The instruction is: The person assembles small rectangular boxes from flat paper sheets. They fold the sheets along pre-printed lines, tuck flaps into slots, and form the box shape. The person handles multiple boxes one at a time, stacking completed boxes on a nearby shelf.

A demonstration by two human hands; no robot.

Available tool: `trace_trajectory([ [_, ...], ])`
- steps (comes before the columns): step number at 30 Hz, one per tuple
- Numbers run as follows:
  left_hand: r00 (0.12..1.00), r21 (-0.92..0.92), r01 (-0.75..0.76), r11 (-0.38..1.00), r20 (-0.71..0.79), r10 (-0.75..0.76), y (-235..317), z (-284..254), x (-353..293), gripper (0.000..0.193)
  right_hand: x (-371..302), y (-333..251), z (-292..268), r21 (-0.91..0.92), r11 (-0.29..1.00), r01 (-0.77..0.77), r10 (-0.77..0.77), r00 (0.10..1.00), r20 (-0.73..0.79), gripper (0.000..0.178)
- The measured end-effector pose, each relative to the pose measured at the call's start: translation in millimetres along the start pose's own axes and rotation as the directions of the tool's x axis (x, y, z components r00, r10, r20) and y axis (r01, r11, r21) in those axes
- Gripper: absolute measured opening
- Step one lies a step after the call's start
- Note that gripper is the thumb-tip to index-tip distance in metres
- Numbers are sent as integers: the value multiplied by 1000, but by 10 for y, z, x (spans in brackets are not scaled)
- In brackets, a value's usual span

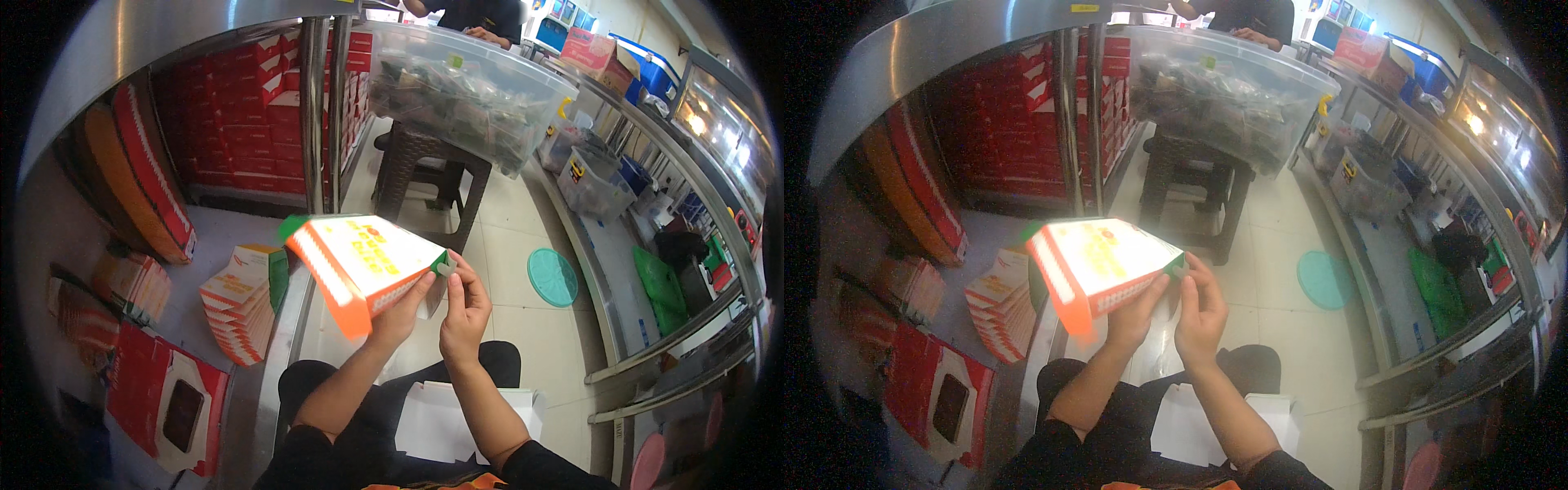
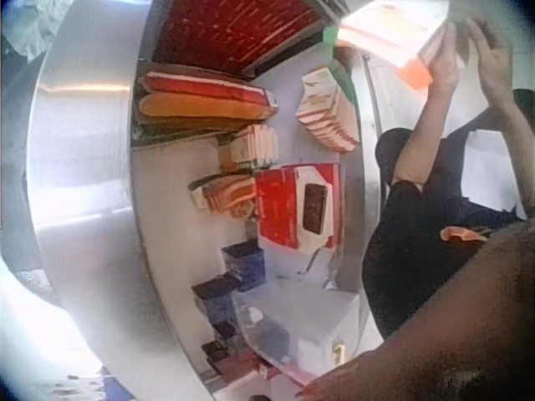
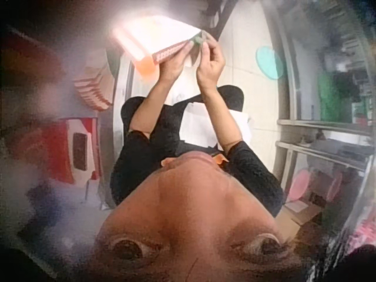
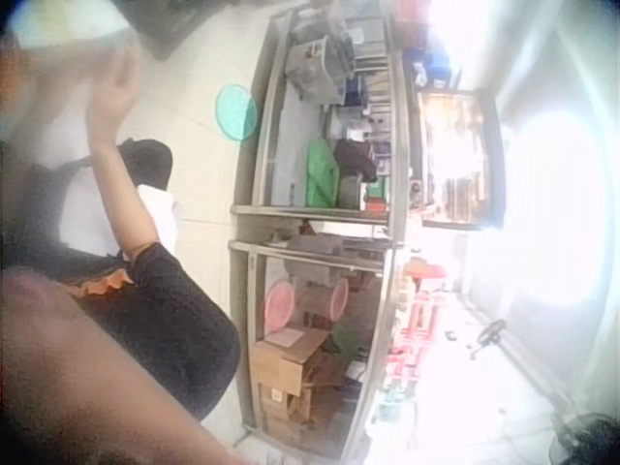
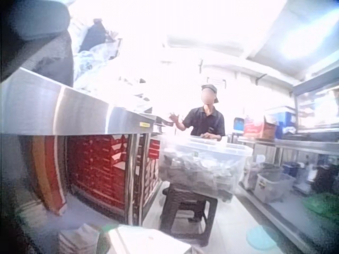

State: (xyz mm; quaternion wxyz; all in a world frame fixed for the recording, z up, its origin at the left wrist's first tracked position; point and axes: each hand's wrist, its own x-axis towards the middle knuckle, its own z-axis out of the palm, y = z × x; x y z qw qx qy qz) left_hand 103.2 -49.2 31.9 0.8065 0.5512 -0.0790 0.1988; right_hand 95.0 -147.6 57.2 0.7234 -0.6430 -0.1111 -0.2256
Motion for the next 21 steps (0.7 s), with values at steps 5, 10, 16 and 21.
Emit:
trace_trajectory([
  [5, 996, 49, 74, 996, 48, -77, 37, -9, 0, 30, -35, 25, -122, -181, 980, 88, -85, 996, 27, 19],
  [10, 985, 78, -156, 985, 87, 149, 86, -38, 59, 26, 41, 83, -196, -431, 852, 298, -252, 954, 162, 10],
  [16, 988, -52, 148, 988, 48, -145, -48, 30, -11, 22, 3, 123, -182, -385, 888, 253, -241, 967, 80, 9],
  [21, 959, 220, -274, 936, 139, 248, -88, 77, -115, 33, -19, 242, -165, -558, 731, 393, -357, 917, 178, 17],
])
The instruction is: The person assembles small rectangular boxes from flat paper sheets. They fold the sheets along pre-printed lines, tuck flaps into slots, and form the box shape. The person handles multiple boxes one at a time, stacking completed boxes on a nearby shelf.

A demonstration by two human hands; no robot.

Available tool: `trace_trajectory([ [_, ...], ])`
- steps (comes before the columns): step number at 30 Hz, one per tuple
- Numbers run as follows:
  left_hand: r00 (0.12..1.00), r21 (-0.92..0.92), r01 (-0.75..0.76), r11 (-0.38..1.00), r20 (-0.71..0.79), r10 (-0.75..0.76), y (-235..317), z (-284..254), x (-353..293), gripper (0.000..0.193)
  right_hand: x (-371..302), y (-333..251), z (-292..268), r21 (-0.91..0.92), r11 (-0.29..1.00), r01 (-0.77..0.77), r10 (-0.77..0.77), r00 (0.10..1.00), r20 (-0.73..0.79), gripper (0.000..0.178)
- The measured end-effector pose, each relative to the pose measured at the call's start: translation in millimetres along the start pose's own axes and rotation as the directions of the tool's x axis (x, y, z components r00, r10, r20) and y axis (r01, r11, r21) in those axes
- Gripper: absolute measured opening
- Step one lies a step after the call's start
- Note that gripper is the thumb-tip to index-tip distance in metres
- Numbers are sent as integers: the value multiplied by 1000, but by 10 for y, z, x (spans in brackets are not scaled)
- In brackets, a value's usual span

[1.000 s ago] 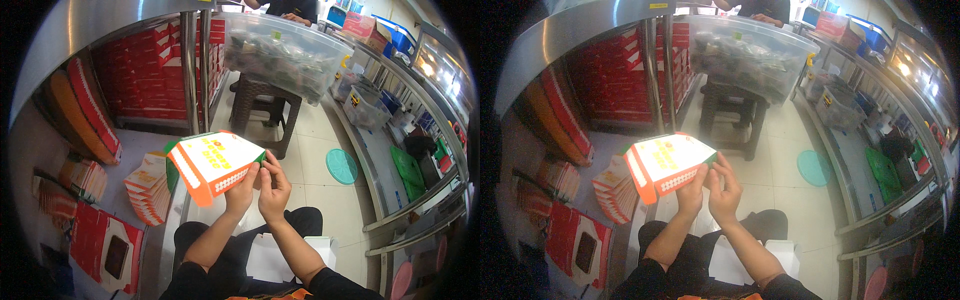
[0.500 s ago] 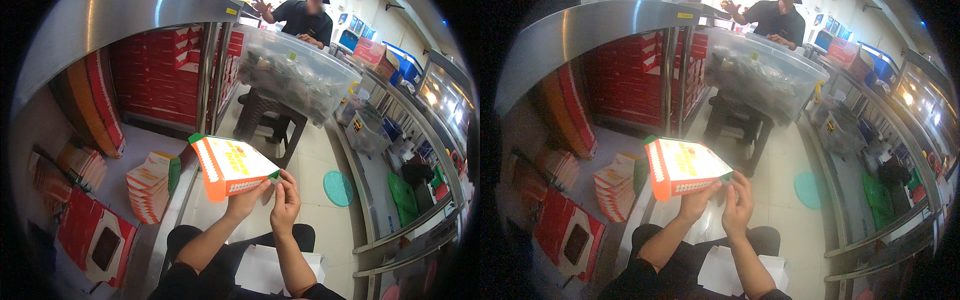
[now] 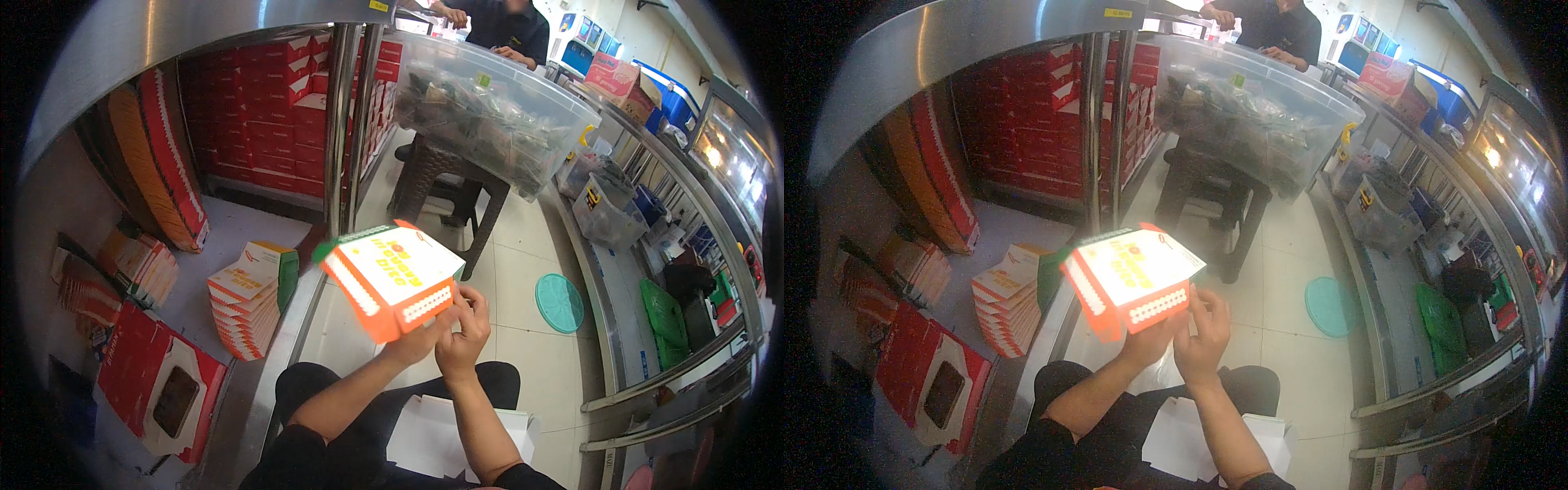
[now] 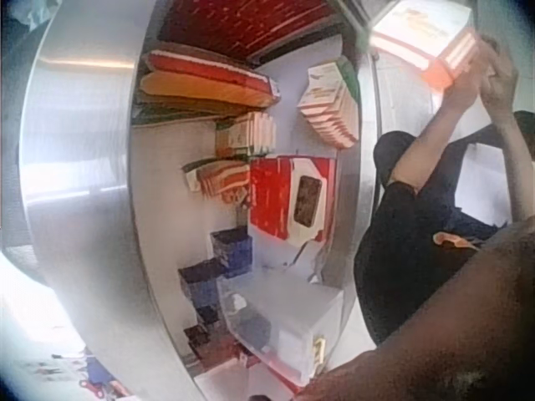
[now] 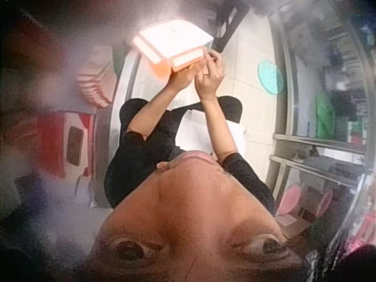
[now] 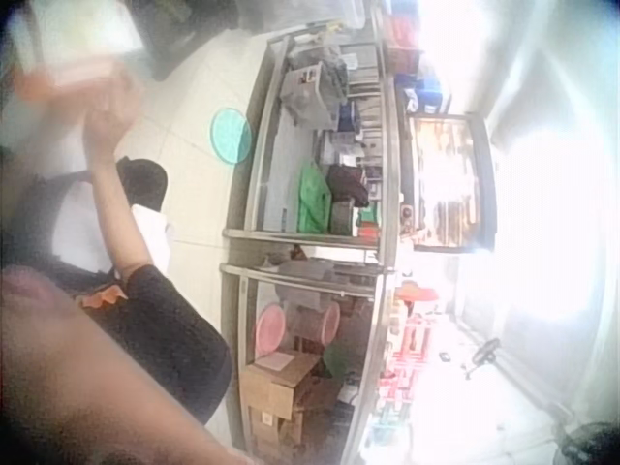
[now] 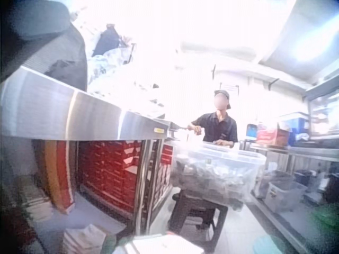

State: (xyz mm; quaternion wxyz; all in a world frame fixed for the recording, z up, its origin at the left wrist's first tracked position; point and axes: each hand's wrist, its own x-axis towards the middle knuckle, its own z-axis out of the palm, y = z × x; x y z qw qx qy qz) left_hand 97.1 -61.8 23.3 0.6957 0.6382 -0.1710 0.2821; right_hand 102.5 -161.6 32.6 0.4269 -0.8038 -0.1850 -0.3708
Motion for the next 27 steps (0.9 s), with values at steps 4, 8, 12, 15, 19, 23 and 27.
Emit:
trace_trajectory([
  [4, 967, -267, 249, 931, 113, -226, 40, -154, 205, 32, 140, 37, -178, 106, 994, 11, -13, 1000, 23, 31],
  [8, 764, 23, 137, 990, 633, -120, 36, -372, 229, 20, 397, -156, -372, 278, 934, -226, 89, 898, 431, 27],
  [12, 697, 239, 184, 953, 652, -299, 178, -311, 257, 22, 383, 30, -411, 189, 915, -357, 153, 741, 654, 38],
  [15, 912, 615, -155, 773, 391, -128, 557, -254, 377, 31, 379, 180, -495, -63, 950, -307, 295, 809, 509, 43],
  [19, 888, 576, -442, 688, 172, 427, 519, -373, 445, 29, 333, 104, -571, 132, 955, -265, 84, 670, 738, 30],
  [23, 949, 395, -299, 869, 220, 226, 291, -514, 402, 29, 481, -213, -508, 256, 925, -282, 150, 888, 435, 13],
  [27, 946, 204, -293, 934, 202, 252, 216, -599, 431, 28, 609, -141, -555, 230, 934, -272, 151, 887, 436, 16],
])
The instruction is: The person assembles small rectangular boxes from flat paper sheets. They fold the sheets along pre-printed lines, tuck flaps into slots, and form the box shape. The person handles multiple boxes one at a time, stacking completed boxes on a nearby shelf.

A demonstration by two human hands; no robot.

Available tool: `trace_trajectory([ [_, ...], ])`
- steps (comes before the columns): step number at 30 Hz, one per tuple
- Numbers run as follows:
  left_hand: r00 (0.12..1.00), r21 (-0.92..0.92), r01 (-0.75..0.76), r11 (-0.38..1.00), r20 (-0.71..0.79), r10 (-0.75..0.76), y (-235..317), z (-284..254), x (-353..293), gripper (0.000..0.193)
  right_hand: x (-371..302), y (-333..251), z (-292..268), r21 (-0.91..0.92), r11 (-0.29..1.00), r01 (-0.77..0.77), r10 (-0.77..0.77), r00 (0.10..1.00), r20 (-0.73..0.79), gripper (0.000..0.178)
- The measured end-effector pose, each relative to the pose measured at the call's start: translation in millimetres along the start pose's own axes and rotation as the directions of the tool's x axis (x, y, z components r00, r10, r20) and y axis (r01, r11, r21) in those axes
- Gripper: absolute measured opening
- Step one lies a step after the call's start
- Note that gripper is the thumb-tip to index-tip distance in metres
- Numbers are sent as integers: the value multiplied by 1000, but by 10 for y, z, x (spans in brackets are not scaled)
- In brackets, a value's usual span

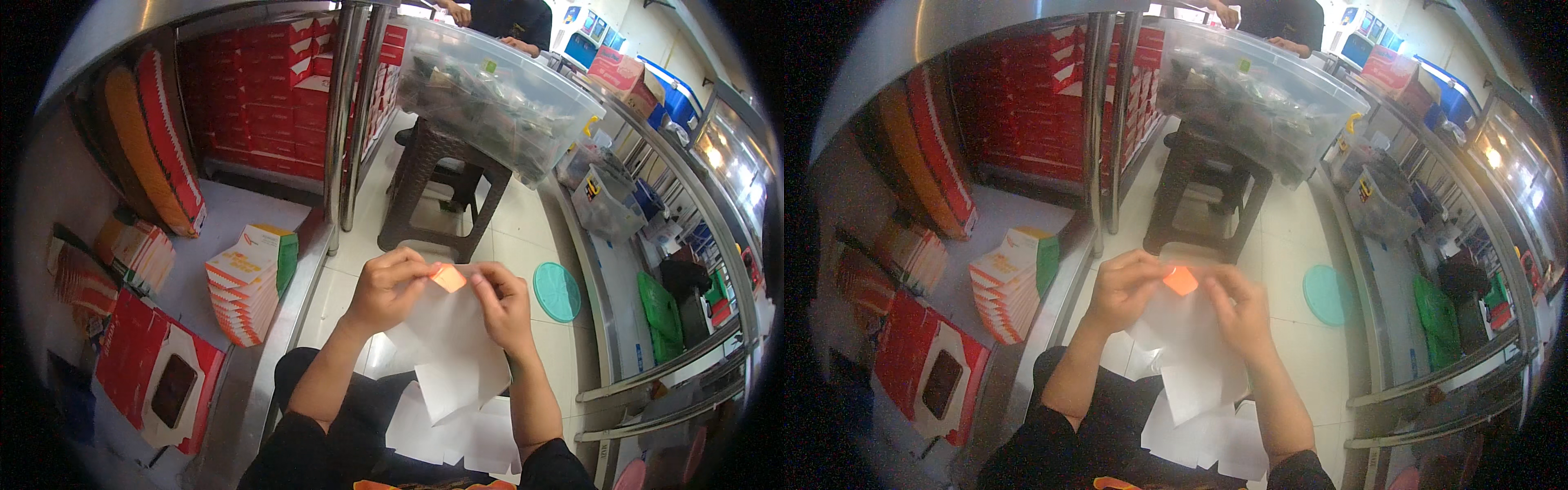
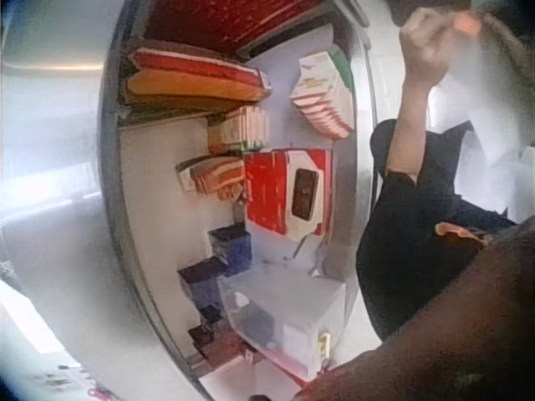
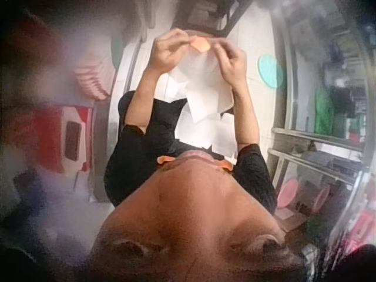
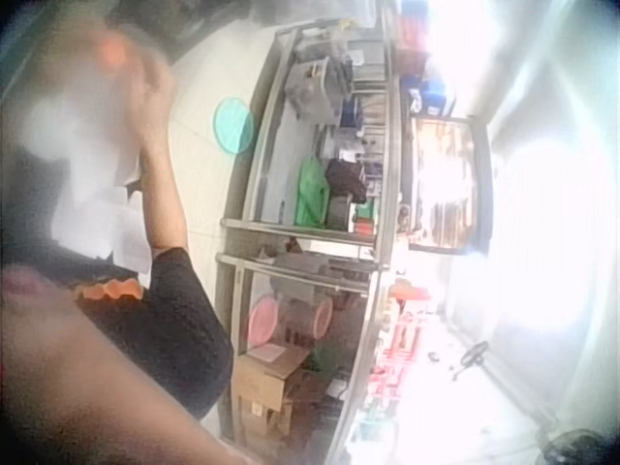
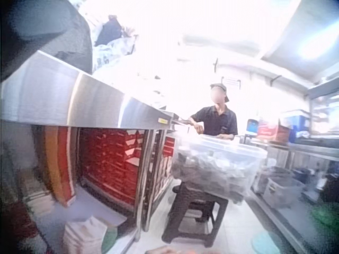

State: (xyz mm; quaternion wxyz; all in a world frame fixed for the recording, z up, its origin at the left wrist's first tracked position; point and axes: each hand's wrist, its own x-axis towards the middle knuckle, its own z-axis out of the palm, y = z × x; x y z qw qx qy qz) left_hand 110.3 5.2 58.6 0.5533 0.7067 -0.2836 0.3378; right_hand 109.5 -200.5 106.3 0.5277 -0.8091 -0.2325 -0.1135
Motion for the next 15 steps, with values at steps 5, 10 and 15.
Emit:
trace_trajectory([
  [5, 996, 16, -48, 999, -71, 49, -37, 50, 9, 23, -81, -58, 59, 183, 983, -32, 40, 998, -41, 15],
  [10, 889, 451, -22, 892, -399, 224, 19, 106, -19, 46, -214, -272, 376, 81, 978, 192, -176, 969, -173, 14],
  [15, 818, -565, 200, 800, -353, -454, 44, 433, -61, 26, -301, -131, 470, 358, 933, -45, 133, 965, -227, 16],
])
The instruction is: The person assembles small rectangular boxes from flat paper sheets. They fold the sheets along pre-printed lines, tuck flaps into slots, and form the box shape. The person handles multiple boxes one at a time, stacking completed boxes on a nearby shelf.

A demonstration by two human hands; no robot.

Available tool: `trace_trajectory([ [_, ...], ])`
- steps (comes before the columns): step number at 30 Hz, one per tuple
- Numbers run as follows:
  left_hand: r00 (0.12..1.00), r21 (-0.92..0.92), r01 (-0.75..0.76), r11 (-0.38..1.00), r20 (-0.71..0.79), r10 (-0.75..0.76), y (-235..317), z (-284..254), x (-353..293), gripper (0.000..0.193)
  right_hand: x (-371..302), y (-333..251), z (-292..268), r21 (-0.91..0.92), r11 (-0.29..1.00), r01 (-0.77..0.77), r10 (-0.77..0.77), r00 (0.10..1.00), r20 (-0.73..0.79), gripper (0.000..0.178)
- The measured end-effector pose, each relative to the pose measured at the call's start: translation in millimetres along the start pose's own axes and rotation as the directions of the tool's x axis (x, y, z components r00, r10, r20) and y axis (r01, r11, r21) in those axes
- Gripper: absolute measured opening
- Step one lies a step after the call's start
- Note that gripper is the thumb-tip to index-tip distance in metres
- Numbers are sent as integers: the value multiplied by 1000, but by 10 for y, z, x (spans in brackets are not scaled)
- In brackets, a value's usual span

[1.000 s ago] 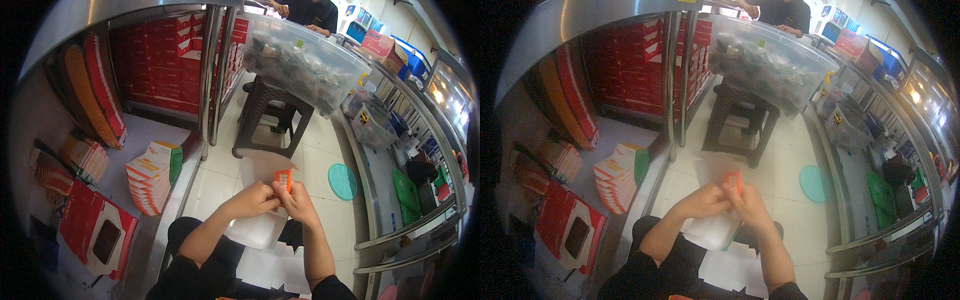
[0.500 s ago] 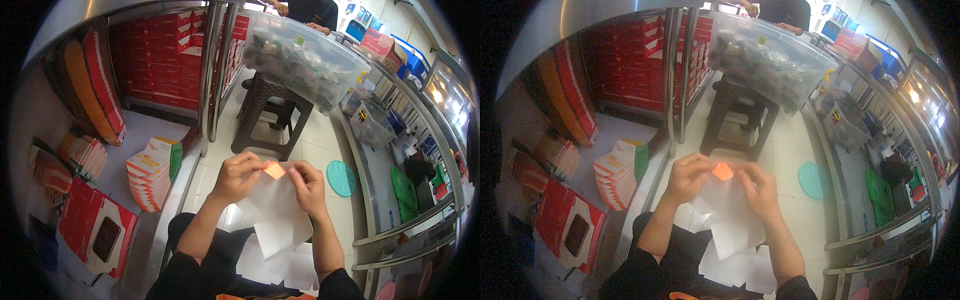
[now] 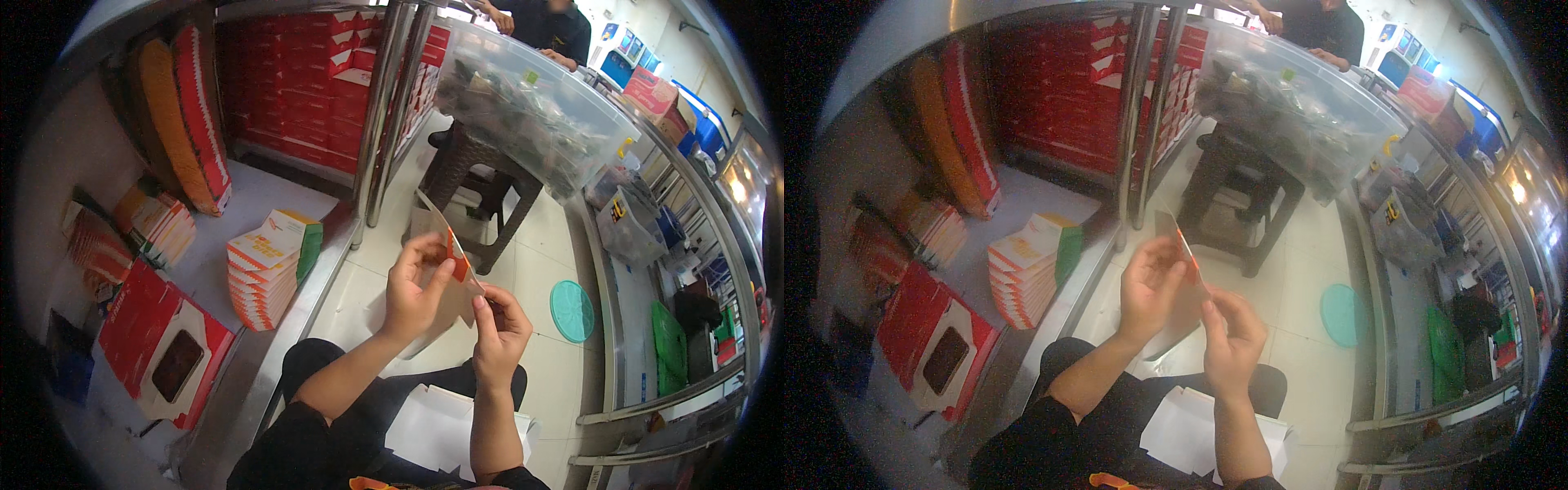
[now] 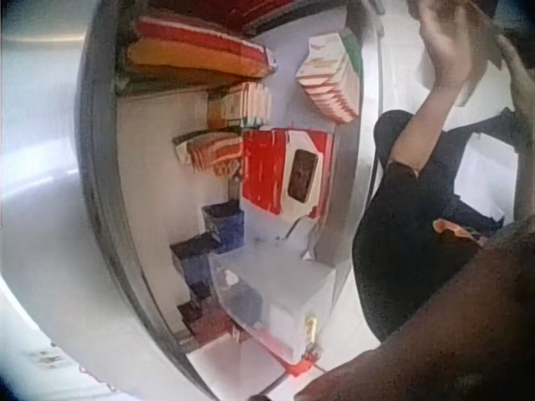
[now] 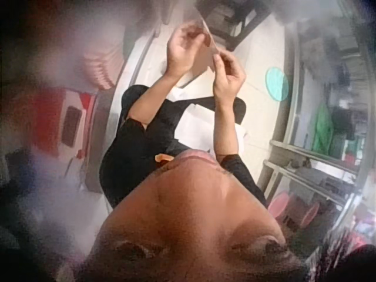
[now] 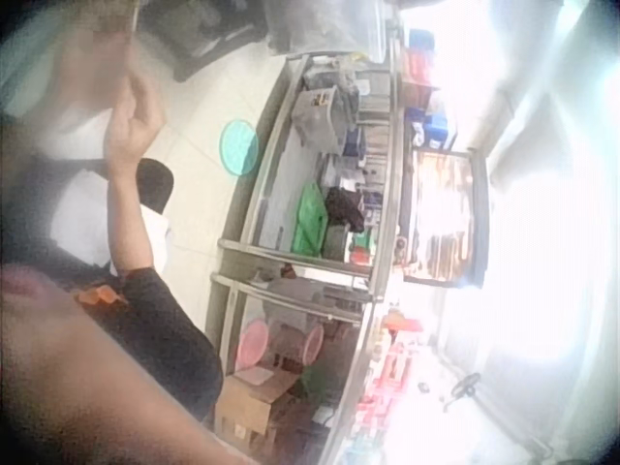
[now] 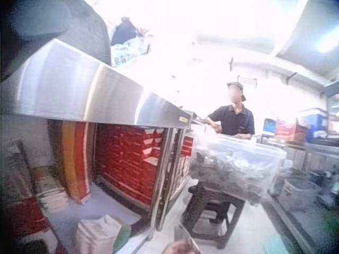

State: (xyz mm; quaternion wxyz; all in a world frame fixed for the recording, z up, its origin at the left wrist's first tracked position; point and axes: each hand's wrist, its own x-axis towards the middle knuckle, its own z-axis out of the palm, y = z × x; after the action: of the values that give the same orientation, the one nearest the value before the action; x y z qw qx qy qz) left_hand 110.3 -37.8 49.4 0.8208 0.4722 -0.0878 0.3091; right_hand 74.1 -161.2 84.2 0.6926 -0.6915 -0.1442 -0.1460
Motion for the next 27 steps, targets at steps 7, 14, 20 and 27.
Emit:
trace_trajectory([
  [7, 991, 69, 45, 997, 123, -53, -66, 16, -151, 11, 109, 342, 76, -59, 987, 146, -152, 981, -117, 15],
  [14, 970, 247, -98, 964, 240, 37, -25, -19, -67, 10, 161, 261, -15, 68, 995, 77, -71, 994, -86, 11],
  [20, 957, 223, -9, 975, 283, -56, -36, -42, -113, 12, 113, 335, -26, 18, 998, 57, -56, 997, -55, 15],
  [27, 981, -53, 40, 998, 194, -29, -224, 22, -177, 20, 61, 484, 26, -289, 867, 406, -346, 908, 238, 51],
])
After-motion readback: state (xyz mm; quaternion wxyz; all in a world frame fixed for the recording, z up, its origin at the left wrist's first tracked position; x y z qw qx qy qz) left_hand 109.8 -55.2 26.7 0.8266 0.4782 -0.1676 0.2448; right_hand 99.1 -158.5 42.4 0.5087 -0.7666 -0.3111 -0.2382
